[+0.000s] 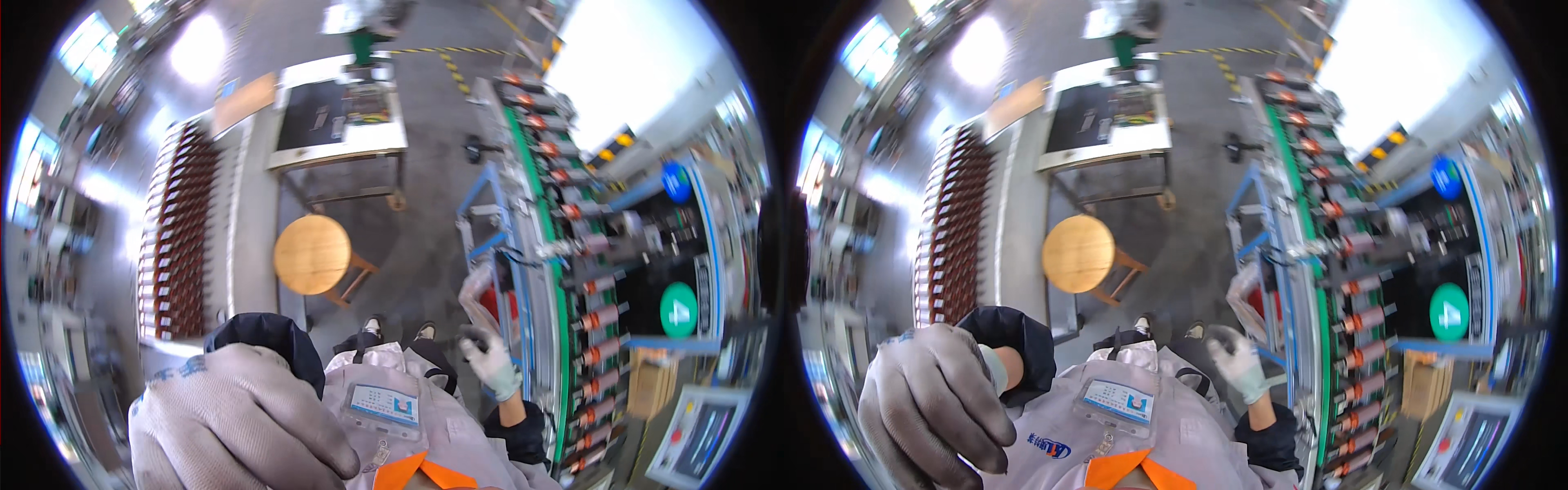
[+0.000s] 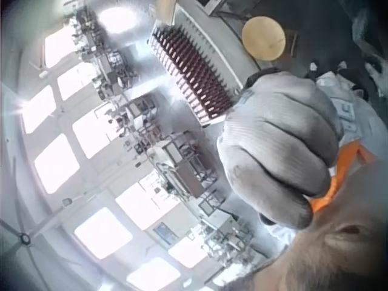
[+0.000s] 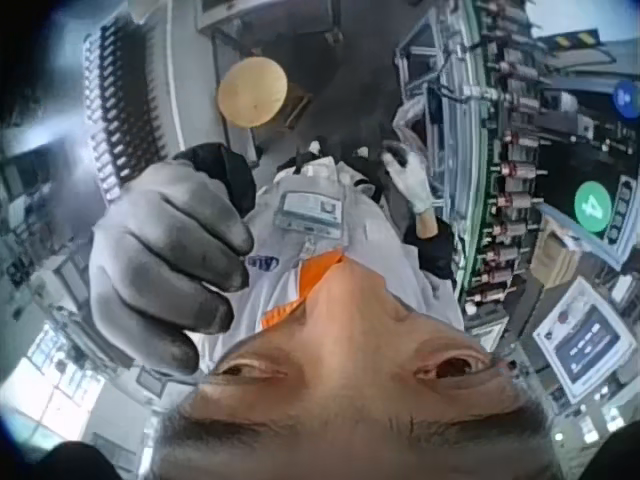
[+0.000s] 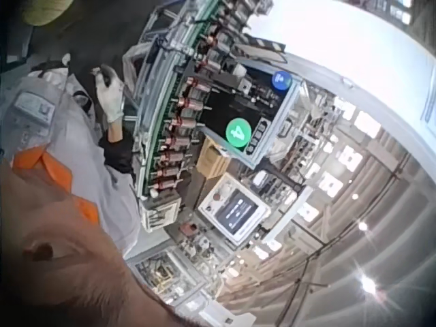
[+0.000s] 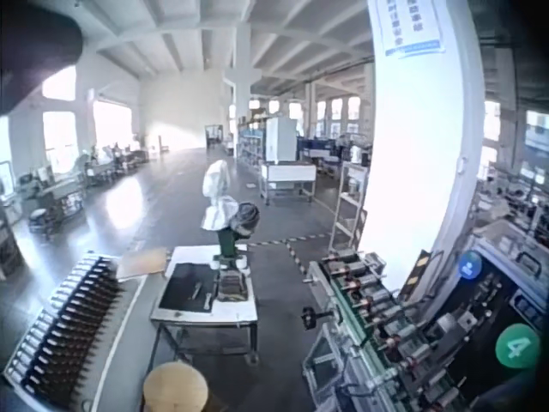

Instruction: The person removes motor armatures from a bin, presses them in a manual press machine with a lever, and transfers them onto a conveyor line. They then rearrange a clipboard on the table and use an air blow nozzle around the machinery.

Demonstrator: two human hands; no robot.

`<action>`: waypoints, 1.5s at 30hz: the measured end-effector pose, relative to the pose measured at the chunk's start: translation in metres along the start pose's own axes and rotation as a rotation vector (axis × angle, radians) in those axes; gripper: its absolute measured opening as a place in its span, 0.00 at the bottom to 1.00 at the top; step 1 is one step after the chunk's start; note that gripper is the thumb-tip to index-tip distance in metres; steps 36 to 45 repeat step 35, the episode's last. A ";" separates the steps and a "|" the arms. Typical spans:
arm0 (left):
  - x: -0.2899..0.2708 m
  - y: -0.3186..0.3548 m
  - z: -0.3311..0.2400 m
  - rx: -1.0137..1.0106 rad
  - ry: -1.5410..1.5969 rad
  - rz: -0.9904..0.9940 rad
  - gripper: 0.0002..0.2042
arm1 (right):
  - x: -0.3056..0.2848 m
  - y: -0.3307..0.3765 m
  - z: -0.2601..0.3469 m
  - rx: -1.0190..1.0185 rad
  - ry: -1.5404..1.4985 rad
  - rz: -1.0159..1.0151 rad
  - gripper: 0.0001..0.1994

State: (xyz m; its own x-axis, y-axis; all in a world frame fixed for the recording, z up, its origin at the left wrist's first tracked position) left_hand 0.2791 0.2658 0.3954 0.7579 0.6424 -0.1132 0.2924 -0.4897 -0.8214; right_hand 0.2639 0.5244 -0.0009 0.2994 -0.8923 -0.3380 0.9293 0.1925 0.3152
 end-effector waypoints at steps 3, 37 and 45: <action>-0.013 0.047 -0.060 0.033 -0.204 -0.249 0.07 | 0.088 -0.034 0.020 -0.002 -0.018 0.324 0.17; -0.061 0.830 -0.485 -0.482 -0.506 -2.412 0.18 | 0.750 -0.002 0.106 -0.192 1.006 0.923 0.32; -0.061 0.830 -0.485 -0.482 -0.506 -2.412 0.18 | 0.750 -0.002 0.106 -0.192 1.006 0.923 0.32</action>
Point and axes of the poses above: each hand's wrist, its own y-axis away from the middle knuckle, its own x-axis out of the palm, z = x × y, the point moved 10 cm from there along -y, towards the middle knuckle
